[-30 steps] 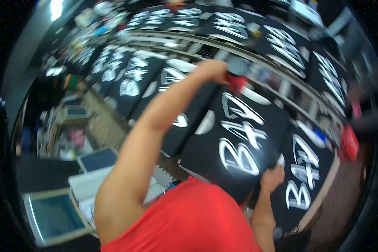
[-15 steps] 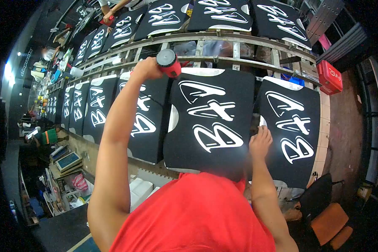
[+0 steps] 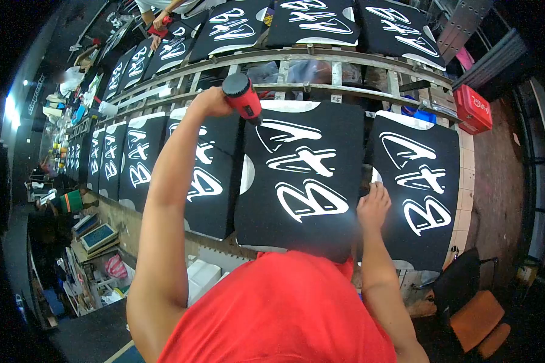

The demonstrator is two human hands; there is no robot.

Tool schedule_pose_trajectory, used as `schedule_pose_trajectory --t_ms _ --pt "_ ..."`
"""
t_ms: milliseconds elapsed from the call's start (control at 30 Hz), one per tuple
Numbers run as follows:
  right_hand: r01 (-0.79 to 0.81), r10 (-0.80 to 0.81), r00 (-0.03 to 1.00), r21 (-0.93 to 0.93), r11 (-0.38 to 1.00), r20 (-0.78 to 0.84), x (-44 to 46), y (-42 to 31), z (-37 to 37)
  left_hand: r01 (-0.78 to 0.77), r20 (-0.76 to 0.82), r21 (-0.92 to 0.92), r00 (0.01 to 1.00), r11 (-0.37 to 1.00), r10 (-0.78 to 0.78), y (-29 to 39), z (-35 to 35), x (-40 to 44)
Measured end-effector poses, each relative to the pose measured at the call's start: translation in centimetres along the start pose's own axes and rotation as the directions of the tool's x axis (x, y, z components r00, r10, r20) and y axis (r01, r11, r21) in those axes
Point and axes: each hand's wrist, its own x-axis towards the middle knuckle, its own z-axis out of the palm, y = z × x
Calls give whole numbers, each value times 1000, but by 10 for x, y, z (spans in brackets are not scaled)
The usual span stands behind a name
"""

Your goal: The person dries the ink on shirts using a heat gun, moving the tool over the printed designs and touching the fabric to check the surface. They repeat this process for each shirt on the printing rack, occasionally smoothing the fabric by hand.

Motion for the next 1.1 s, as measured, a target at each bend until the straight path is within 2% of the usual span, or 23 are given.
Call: schedule_pose_trajectory --t_ms 67,167,200,267,400,467,533,600,667,733,767,867,900,1033,1100 --pt "-10 10 1000 6 1000 14 0 1 0 -100 81 14 992 995 99 11 -10 -3" --pt "4 -4 1000 -6 1000 -23 -2 1 1 -36 8 2 999 999 36 32 -14 -3" --pt "-3 3 1000 10 1000 1 0 0 -2 -44 8 2 999 999 44 34 -14 2" --pt "-17 17 999 19 1000 28 1 -2 -7 -89 117 69 990 994 80 42 -12 12" --pt "-27 26 999 42 999 38 -1 -3 -8 -75 70 59 995 995 71 70 -16 9" --pt "-23 21 999 41 999 33 1 -2 -8 -181 132 57 976 982 172 83 -22 7" --pt "-18 18 1000 29 999 20 1 -2 -7 -205 123 29 972 978 200 96 -23 5" --pt "-18 18 1000 17 1000 15 0 -1 -5 -185 45 -3 982 983 185 100 -12 13" --pt "-15 15 1000 5 1000 8 1 0 -3 -209 50 7 977 978 208 108 -7 20" --pt "-11 12 1000 23 1000 -10 1 -1 -4 -305 107 34 948 952 300 120 -12 20" --pt "-12 13 1000 23 1000 -10 0 -2 -5 -263 75 38 963 964 259 128 -12 17" --pt "-13 13 1000 17 1000 -15 1 -2 -6 -287 88 41 955 957 282 152 -19 11" --pt "-6 6 1000 16 1000 -25 1 -1 -5 -329 161 42 934 943 319 160 -31 5" --pt "-2 2 1000 25 1000 -22 0 -1 -4 -375 49 36 926 926 374 170 -8 18" --pt "1 0 1000 30 1000 -28 1 -1 -4 -393 76 31 918 919 390 176 -4 26"
